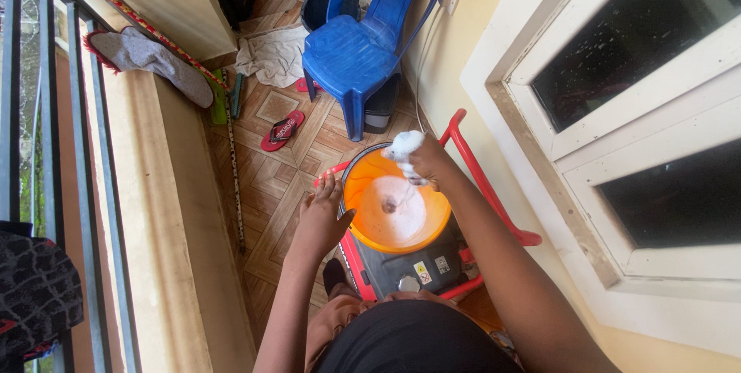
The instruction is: The person cleans a window by dipping a cloth into a bucket of soapy water and wiping the glass panes and white frame.
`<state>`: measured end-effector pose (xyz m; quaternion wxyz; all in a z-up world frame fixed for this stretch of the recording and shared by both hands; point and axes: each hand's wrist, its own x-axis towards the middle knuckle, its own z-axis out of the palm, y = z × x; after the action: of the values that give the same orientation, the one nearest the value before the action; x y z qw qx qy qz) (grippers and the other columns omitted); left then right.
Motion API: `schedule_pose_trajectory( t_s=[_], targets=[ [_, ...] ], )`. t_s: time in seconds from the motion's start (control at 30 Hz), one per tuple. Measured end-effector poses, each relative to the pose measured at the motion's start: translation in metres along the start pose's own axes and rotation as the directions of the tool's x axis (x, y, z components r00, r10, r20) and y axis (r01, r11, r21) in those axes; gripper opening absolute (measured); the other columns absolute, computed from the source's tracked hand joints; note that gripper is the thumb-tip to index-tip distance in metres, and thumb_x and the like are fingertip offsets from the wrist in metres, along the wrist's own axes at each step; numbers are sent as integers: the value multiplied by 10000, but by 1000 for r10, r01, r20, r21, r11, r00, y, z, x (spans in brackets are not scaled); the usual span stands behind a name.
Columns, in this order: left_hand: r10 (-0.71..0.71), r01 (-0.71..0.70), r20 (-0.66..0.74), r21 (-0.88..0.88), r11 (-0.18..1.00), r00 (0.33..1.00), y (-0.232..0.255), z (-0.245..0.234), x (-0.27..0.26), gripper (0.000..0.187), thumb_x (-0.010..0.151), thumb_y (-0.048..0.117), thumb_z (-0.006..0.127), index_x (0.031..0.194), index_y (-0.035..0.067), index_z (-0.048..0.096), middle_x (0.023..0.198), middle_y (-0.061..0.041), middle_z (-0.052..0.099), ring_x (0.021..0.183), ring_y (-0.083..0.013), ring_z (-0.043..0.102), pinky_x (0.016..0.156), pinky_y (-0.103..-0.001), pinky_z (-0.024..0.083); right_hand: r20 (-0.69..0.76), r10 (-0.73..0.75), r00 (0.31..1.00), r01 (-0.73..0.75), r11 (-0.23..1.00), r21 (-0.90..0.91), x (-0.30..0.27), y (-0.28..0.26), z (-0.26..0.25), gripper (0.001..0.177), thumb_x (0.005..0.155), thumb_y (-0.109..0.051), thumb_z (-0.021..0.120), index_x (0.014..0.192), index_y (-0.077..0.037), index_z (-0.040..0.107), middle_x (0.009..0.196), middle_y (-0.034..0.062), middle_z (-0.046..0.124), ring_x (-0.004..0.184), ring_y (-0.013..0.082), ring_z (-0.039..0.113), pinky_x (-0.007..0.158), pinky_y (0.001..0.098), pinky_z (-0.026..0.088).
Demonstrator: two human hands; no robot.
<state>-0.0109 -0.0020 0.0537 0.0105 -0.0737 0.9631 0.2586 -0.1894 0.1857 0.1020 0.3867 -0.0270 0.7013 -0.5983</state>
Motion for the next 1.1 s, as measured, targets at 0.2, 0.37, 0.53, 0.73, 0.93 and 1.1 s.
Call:
schedule_pose_trajectory(
  t_s=[0.2,0.37,0.53,0.73,0.93,1.1],
  targets=[
    [-35,35,30,-6,999,999,-6,2,-3,753,898,307,700,1503,-5,380,1629,-211,285,1532,-331,239,1171,-536,288,-194,-194,962,199,980,8,19,20,8,131,903,-243,714,843,-127,728,532,-23,509,376,97,387,344,291,258],
    [-43,44,20,-9,999,999,-7,0,-6,743,896,296,705,1494,-17,394,1633,-221,271,1534,-334,230,1168,-533,294,-362,-134,923,154,988,26,31,26,21,303,934,-378,754,871,-83,725,583,-24,529,444,94,439,389,288,325],
    [-65,66,8,-12,998,998,-6,-2,-11,750,891,297,716,1492,-15,395,1632,-215,273,1541,-324,224,1175,-529,290,-363,-113,925,124,992,8,31,24,23,493,998,-482,653,832,-18,623,593,18,519,467,141,494,410,302,436],
    [-98,98,22,-4,995,995,-5,-2,-12,761,887,286,716,1509,7,378,1641,-205,260,1546,-313,208,1171,-528,283,-362,-3,932,45,993,109,61,49,12,260,969,-335,621,849,-105,613,577,1,458,432,135,369,374,320,258],
    [-82,82,1,-23,996,997,-8,6,-14,759,885,286,719,1499,-10,385,1636,-217,269,1543,-329,213,1175,-533,278,-351,-192,916,249,960,125,83,77,1,245,976,-241,651,825,-66,570,599,10,493,417,120,432,346,319,293],
    [-88,88,12,0,996,996,-7,10,-13,752,880,294,718,1491,-4,394,1632,-227,271,1535,-341,215,1169,-532,283,-212,-74,974,113,978,176,76,71,-3,203,977,-230,631,874,-57,606,656,72,564,412,133,468,328,288,351]
  ],
)
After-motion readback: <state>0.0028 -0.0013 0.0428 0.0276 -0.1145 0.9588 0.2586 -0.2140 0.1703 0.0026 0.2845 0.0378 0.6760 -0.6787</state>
